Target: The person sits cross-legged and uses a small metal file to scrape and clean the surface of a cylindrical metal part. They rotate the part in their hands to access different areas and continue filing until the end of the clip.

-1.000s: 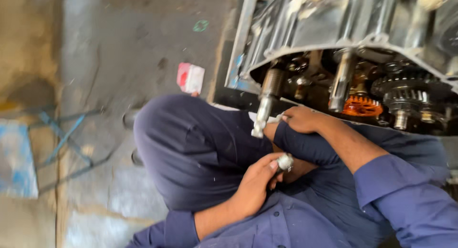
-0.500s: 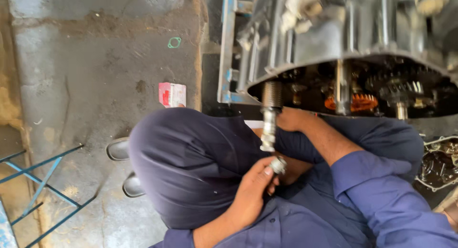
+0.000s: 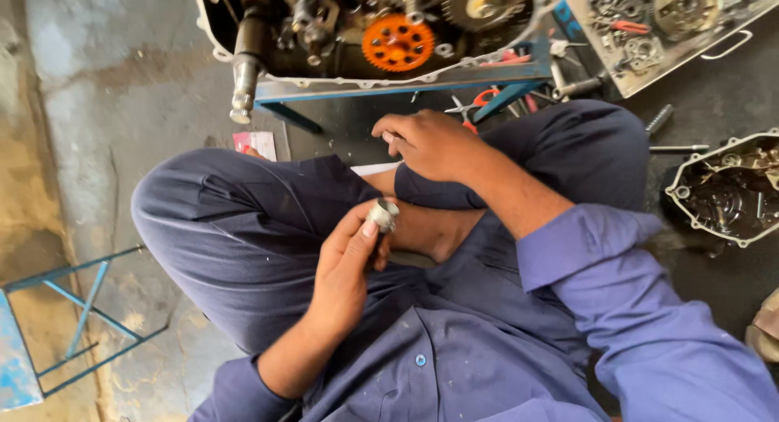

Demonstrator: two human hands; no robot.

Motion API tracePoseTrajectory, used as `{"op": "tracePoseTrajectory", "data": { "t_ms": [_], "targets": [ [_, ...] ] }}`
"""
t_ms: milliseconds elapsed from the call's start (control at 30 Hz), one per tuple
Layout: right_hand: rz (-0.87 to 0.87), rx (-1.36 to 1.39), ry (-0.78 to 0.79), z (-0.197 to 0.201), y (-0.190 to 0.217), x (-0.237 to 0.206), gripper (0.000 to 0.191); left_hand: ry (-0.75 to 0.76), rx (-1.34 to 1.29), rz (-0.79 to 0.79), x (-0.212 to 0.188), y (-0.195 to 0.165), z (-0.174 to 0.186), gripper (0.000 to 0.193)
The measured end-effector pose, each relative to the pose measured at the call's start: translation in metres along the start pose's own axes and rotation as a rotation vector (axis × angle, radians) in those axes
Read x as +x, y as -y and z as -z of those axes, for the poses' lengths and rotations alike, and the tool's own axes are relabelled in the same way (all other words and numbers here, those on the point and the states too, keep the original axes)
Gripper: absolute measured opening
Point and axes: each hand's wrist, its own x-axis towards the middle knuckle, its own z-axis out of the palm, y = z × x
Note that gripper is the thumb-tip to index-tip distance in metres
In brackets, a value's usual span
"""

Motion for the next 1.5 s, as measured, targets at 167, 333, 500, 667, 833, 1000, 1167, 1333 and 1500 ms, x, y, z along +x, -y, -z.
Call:
{"op": "tracePoseTrajectory", "data": {
  "t_ms": [167, 333, 500, 667, 833, 1000, 1167, 1333, 1500],
  "targets": [
    [-0.159, 0.346, -0.189, 0.003, -0.002, -0.027, 0.028, 0.163, 0.507, -0.273, 0.047, -0.048, -0.013, 0.036],
    [-0.159, 0.748, -0.264, 0.016, 0.006, -0.040, 0.042, 0.200, 0.115, 0.077, 0.089, -0.044, -0.005, 0.038],
    [-0.062, 0.858, -0.157, 0.022, 0.034, -0.054, 0.057, 0.256, -0.161, 0.044, 0.064, -0.008, 0.019, 0.044],
    [0.155, 0.511, -0.264, 0.031, 0.080, -0.067, 0.062, 0.307, -0.231, 0.004, 0.042, -0.011, 0.026, 0.045],
    [0.216, 0.358, -0.456, 0.027, 0.095, -0.082, 0.062, 0.411, -0.150, -0.096, 0.033, -0.031, 0.019, 0.042],
    [0.193, 0.498, -0.571, 0.012, 0.073, -0.085, 0.045, 0.346, -0.330, 0.015, 0.036, -0.022, 0.020, 0.040],
    [0.211, 0.316, -0.576, 0.014, 0.065, -0.074, 0.036, 0.323, -0.284, 0.034, 0.046, -0.015, 0.025, 0.041],
    [0.119, 0.513, -0.563, 0.012, 0.081, -0.066, 0.042, 0.141, 0.086, -0.116, 0.046, -0.019, 0.019, 0.045],
    [-0.113, 0.781, -0.409, 0.007, 0.081, -0.057, 0.023, -0.008, 0.589, -0.421, 0.044, -0.018, 0.018, 0.047]
  ]
}}
